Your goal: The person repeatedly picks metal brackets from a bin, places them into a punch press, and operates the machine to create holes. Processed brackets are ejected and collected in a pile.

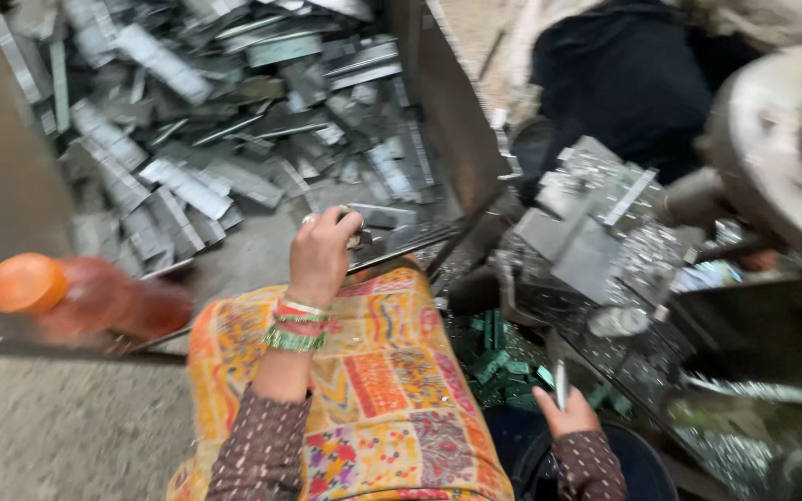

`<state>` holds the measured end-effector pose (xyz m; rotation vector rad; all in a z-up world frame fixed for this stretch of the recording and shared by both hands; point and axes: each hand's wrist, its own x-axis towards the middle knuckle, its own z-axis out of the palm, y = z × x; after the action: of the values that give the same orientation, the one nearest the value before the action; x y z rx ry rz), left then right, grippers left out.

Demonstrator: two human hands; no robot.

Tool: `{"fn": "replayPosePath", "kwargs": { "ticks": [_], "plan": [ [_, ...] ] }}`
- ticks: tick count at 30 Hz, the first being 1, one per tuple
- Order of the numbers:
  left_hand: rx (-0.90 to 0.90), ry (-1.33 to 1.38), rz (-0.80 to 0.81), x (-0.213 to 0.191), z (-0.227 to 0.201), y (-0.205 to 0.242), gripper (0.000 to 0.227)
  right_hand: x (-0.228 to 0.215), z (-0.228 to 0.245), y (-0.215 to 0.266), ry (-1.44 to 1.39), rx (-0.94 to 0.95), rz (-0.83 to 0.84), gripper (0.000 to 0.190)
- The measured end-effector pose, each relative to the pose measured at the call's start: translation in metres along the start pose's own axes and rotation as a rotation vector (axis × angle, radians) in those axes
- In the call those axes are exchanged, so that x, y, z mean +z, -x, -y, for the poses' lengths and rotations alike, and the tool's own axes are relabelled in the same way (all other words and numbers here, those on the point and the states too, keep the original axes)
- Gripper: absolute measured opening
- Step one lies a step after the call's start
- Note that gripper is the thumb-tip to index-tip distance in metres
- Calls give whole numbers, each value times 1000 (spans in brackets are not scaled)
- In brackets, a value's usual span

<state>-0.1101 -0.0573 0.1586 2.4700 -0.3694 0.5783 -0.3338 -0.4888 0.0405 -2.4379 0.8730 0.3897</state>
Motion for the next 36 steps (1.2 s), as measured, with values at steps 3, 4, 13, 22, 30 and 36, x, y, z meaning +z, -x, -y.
{"fn": "replayPosePath", "kwargs": {
  "ticks": [3, 4, 13, 22, 30, 36],
  "plan": [
    [227, 127, -76, -15, -70, -3, 19, 8, -7, 2, -8, 1, 8, 61],
    [311, 174, -109, -15, -95, -4, 17, 10, -7, 1, -15, -56, -8, 63],
    [745, 14, 47, 103, -236, -6, 12, 4, 9, 11, -13, 93, 96, 64],
    [471, -125, 54, 155, -239, -3, 28, 7, 7, 9, -18, 143, 154, 60],
    [426, -23, 92, 148, -238, -1, 22, 124, -40, -29, -70, 51, -172, 55],
    [411, 12, 147, 142, -232, -3, 19, 147, -43, -38, -193, 38, -236, 52]
  ]
}}
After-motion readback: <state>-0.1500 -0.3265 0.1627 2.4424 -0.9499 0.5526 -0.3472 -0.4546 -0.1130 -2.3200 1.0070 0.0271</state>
